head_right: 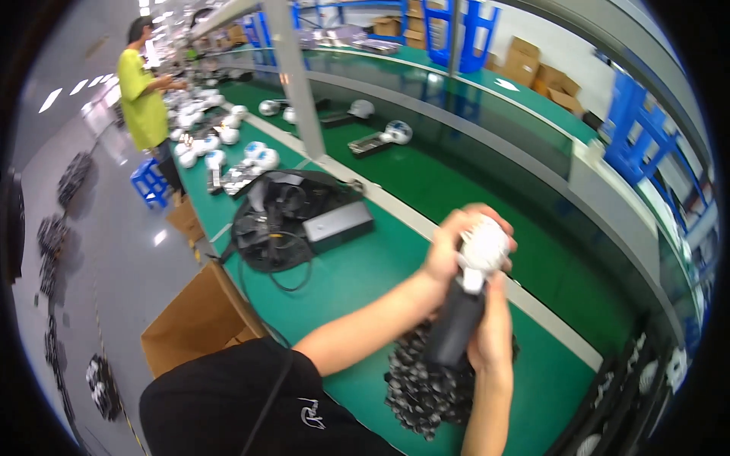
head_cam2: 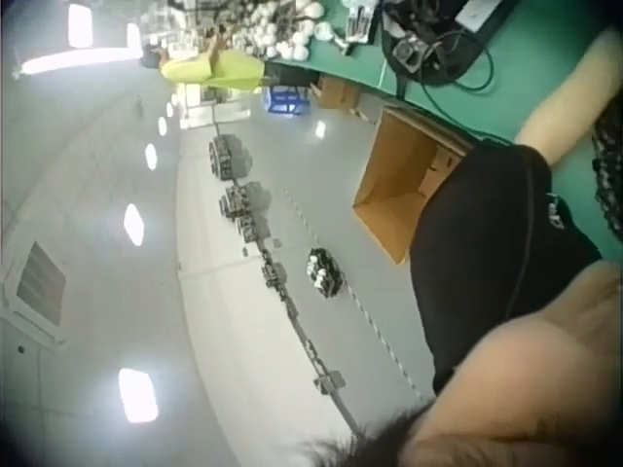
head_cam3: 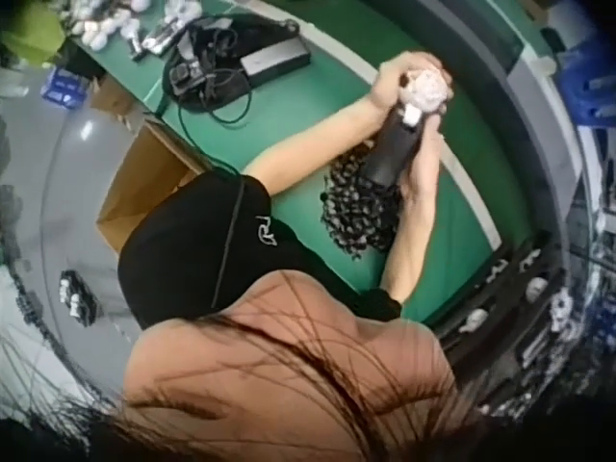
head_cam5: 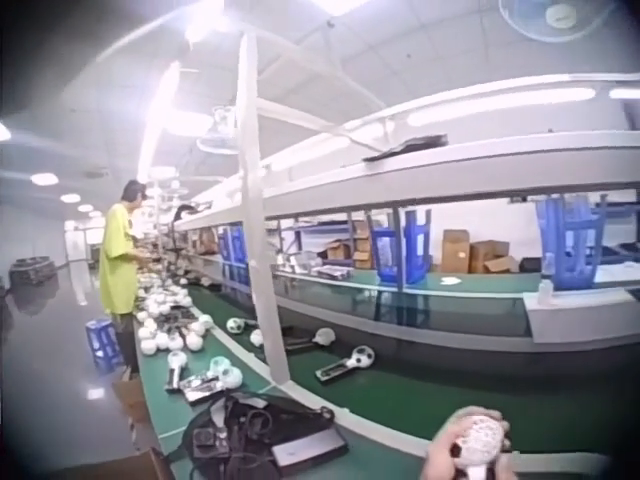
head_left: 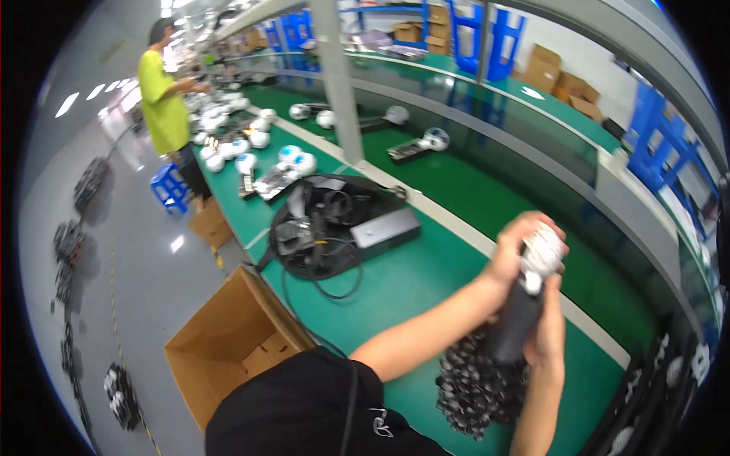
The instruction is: The person assembles spherical handheld fan units by hand, retrieving fan handles, black components, and fan covers from a cardboard box on the floor and attaching them to the fan units.
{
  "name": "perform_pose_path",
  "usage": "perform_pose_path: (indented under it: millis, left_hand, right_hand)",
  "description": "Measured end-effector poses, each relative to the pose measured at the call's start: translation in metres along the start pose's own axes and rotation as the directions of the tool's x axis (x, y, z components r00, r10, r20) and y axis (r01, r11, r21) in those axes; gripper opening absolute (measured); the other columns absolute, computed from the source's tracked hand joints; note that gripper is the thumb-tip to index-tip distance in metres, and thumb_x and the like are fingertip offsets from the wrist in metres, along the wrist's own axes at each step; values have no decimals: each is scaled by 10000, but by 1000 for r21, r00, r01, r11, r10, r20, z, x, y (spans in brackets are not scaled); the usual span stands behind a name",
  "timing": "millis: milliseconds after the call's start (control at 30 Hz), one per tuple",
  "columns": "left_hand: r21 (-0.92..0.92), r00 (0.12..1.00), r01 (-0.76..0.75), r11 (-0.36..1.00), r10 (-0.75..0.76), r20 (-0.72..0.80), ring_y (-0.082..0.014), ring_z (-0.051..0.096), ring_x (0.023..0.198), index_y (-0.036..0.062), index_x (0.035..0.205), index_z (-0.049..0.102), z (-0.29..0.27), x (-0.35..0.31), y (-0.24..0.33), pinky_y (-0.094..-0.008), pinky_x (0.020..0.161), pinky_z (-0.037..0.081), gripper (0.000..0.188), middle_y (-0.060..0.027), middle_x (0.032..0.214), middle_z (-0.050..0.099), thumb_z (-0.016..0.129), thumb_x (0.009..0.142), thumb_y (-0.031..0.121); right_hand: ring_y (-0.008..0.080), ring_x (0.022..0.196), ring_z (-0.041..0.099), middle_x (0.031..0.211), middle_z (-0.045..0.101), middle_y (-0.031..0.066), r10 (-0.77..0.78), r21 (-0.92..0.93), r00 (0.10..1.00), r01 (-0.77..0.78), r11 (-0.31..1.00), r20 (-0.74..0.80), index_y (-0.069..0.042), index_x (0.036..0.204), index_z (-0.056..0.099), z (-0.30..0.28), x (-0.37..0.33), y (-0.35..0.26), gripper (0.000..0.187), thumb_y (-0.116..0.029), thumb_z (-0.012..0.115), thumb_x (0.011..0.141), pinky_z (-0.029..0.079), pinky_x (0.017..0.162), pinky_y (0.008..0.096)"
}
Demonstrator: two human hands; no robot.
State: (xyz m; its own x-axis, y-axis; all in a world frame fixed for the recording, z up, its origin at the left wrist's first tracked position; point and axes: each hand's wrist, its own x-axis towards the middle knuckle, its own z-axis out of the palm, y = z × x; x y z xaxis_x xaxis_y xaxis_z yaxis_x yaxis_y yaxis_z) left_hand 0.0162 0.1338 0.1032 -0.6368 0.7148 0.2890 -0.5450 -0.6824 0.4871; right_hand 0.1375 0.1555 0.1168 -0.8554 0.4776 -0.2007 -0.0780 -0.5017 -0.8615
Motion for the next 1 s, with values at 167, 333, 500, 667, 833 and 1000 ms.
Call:
perform_pose_path:
  millis: [167,333,500,667,833,1000]
  left_hand:
    - [327,939,-37,944,145,-312,-220,571,782,23,1031,535,-47,18,-17,-332,675,506,258,-114,929,589,513,798,133]
    - [766,967,-57,640,226,-117,-156,560,780,13,989,577,-82,25,-40,-252,681,468,200,-96,906,606,525,814,95]
    - [686,940,112,719,148,-308,-121,559,679,55,999,605,-130,24,-32,-237,573,454,194,-68,844,617,554,838,150]
    - [693,947,125,710,124,-298,-72,515,645,62,1069,586,-150,26,-24,-182,537,435,236,-38,842,590,536,878,191]
    - [499,964,196,844,-74,-254,-87,478,743,65,1127,549,-177,35,-23,-200,672,391,302,-12,899,541,544,884,243]
    - [563,965,182,806,-35,-261,-104,465,729,56,1111,554,-176,36,-27,-223,679,395,281,-18,866,537,526,883,216]
  right_hand:
    - [163,508,582,816,595,98,146,-513,969,-24,858,199,-16,1056,482,-61,27,-5,399,-376,535,893,444,376,257]
    - [184,599,603,853,591,111,-12,-166,999,6,986,-41,2,1107,460,-160,68,-4,366,-262,572,879,443,431,242]
    - [159,763,596,950,596,123,-510,-481,811,339,809,-285,-4,1145,523,-180,69,12,316,-162,555,874,491,644,248]
    - [175,802,604,901,655,72,-609,-798,781,275,536,-140,-35,988,649,-180,85,45,186,-99,574,831,479,723,284]
    - [137,679,571,822,639,66,-588,-564,775,386,730,-232,-21,967,640,-208,36,33,184,-146,570,852,478,619,266]
    - [121,621,542,746,628,46,-610,-450,734,455,768,-300,-15,889,641,-211,1,40,159,-135,553,833,435,553,246]
